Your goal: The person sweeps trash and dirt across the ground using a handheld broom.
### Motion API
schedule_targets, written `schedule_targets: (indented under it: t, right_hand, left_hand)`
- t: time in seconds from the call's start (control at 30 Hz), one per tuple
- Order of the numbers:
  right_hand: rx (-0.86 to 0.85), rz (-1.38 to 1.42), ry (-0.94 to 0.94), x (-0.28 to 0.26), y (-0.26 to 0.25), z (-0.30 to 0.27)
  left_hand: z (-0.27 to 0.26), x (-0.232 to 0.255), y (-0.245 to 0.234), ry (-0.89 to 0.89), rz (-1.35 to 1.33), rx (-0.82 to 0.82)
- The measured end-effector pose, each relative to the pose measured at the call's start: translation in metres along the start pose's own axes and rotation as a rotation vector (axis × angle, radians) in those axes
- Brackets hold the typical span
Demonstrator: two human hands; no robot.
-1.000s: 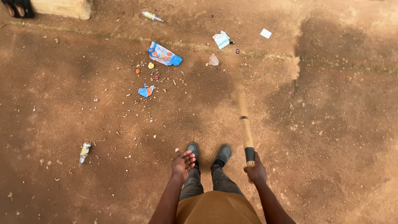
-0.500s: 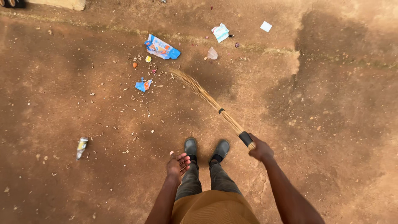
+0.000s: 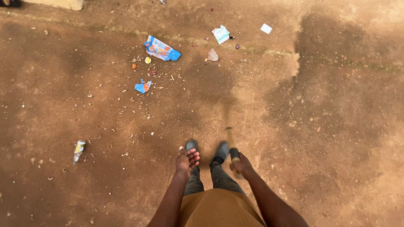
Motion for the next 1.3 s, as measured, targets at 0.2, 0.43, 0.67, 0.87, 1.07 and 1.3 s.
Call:
schedule_targets:
  t: [0.2,0.43,0.67,0.87,1.07,1.3]
  right_hand:
    - [0.004,-0.32,-0.219,0.044,-0.059,-0.048]
    - [0.144,0.409,0.032,0.074,-0.048,-0.047]
    - [-0.188,1.255,0.079,0.034,-0.017,0.017]
    - [0.021,0.057,-0.104,0.084,-0.055,-0.03]
    - [0.161,0.42,-0.054,0.097,-0.05,-0.053]
    - [0.382,0.998,0.078,0.031,-0.075,0.024]
  left_hand:
    - [0.001,0.007,0.003,-0.02,0.018,0.001]
    - [0.001,0.013,0.013,-0.001,0.042,-0.011]
    - [0.002,0.003,0.012,0.016,0.056,-0.037]
    - [0.014,0.003,0.013,0.006,0.032,-0.036]
    - [0.016,0.008,0.017,0.038,0.037,-0.023]
    - [0.006,0.002,0.014,0.02,0.025,-0.003]
Point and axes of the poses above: each hand's wrist, its own z-axis towards the middle knuckle, its own y-axis out of the palm, x = y × z, the point moved 2 cm from there along z, towards the middle knuckle, and after that the axes turned 6 degrees about y, right-handed, at the moved point
